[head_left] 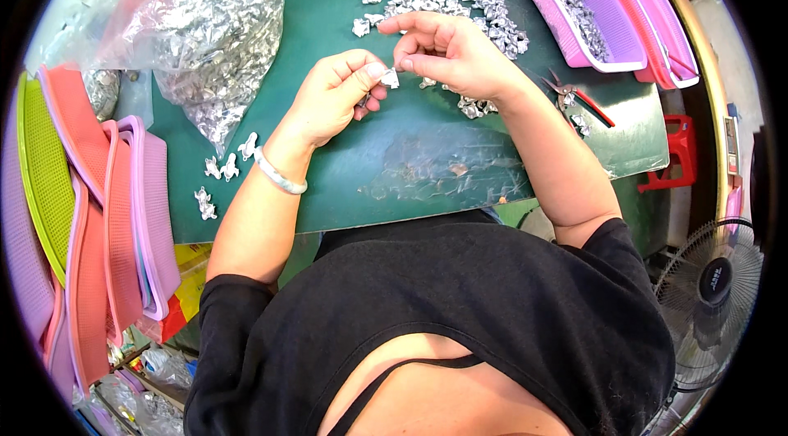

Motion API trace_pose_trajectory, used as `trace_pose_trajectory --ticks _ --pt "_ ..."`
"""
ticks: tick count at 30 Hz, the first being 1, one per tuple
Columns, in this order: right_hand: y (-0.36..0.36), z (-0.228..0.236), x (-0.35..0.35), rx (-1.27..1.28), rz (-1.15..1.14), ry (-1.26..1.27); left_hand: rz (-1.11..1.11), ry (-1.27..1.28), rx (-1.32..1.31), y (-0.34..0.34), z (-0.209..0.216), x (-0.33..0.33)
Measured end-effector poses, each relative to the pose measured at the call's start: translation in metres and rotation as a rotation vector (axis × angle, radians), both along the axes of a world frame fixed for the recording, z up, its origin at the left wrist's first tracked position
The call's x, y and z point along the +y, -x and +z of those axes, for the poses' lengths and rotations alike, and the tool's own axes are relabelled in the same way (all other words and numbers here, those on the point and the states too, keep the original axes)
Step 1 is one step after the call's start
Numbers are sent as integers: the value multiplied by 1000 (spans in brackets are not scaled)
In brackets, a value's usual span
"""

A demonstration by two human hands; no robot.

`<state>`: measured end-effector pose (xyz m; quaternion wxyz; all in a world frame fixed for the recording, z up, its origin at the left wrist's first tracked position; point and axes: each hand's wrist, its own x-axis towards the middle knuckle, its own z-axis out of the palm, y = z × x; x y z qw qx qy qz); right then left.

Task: The person repeatedly picks small silver metal pieces from a green table and joins them by hand. The assembled pieces are placed into a purple tray while additional parts remain in a plastic bag and on the table.

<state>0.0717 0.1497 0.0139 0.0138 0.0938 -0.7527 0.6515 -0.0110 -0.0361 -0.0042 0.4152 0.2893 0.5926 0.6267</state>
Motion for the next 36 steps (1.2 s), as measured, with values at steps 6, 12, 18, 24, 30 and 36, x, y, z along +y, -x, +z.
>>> trace_pose_trajectory --ticks 6,12,18,24,30,36 --pt "3 -5 3 -29 -48 33 50 -25 66 -3 11 1" --pt "4 -9 5 9 -84 -35 53 -24 95 -9 29 9" --pt "15 -30 7 128 -147 -69 -11 -72 36 -23 52 35" --pt "5 -7 4 120 -194 -257 -84 -63 7 -30 73 78" --pt "33 -57 8 303 -298 -247 -136 94 160 -46 118 188" --pt "13 -15 6 132 -316 -272 -53 261 383 -39 123 201"
